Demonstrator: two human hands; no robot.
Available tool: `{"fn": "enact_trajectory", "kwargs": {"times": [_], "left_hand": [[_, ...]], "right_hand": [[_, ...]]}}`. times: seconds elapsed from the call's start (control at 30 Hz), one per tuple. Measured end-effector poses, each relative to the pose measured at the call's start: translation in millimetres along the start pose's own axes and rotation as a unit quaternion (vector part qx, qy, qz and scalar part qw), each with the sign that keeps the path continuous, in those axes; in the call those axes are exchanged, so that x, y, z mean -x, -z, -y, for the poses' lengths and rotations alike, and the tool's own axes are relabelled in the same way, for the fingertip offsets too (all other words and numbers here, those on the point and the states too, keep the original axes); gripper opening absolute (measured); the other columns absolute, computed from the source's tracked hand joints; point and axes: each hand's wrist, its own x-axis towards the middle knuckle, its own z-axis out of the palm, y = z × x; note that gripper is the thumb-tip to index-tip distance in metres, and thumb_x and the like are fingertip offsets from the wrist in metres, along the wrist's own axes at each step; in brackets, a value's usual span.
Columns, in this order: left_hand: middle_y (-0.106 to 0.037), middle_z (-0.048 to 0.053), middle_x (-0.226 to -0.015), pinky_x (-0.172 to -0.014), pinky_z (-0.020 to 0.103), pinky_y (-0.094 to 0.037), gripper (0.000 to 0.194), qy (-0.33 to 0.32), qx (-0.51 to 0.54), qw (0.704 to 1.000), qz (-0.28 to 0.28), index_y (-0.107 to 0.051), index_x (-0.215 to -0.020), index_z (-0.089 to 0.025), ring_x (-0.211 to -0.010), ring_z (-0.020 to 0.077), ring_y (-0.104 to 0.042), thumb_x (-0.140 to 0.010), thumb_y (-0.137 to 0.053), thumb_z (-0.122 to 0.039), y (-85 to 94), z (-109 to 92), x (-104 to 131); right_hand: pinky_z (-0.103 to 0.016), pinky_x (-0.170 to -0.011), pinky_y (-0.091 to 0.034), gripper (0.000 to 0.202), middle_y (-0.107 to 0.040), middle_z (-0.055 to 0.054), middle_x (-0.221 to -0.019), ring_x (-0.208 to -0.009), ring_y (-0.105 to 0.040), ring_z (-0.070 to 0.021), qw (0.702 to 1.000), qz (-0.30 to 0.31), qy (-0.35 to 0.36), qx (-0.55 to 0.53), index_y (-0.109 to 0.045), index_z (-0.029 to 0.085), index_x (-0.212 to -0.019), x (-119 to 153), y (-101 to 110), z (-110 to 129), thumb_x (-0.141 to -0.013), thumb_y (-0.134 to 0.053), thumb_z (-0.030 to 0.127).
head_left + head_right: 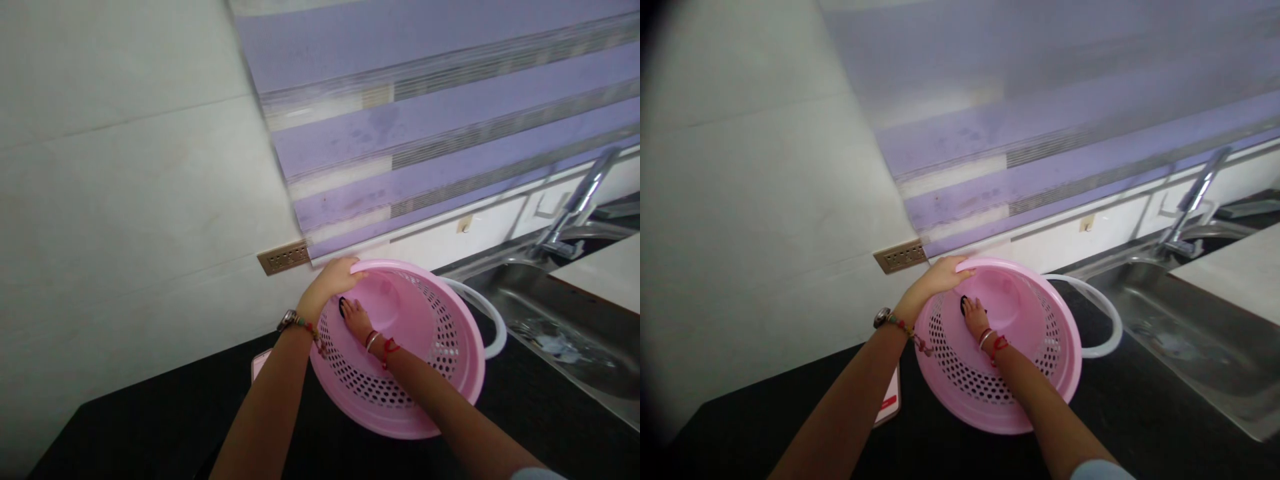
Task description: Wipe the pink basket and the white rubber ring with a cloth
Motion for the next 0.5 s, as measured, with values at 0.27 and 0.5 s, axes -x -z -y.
{"fn": "enact_trajectory", "kwargs": {"times": [0.27,0.5], "left_hand": [[-0.067,0.009,-0.096,-0.078,0.027,-0.045,0.025,0.018,0.004,1.000,-0.017,-0.064,-0.094,-0.013,-0.085,0.0190,-0.060,-0.080,-0.049,-0.027,-13.1,6.3,-13.2],[-0.068,0.006,-0.097,-0.079,0.028,-0.046,0.027,0.061,0.062,0.996,-0.030,-0.063,-0.099,-0.014,-0.087,0.0172,-0.060,-0.080,-0.046,-0.024,-19.3,31.8,-5.5]], "right_hand": [[-0.047,-0.095,-0.034,0.039,-0.042,-0.010,-0.126,-0.112,-0.043,-0.0222,0.999,-0.012,-0.040,0.014,-0.047,0.018,-0.121,-17.3,20.5,-20.9,-0.086,-0.047,0.035],[-0.050,-0.099,-0.027,0.040,-0.037,-0.010,-0.133,-0.120,-0.035,-0.0246,0.999,0.006,-0.044,-0.020,-0.047,0.019,-0.123,-11.0,28.1,-35.1,-0.086,-0.046,0.036]]}}
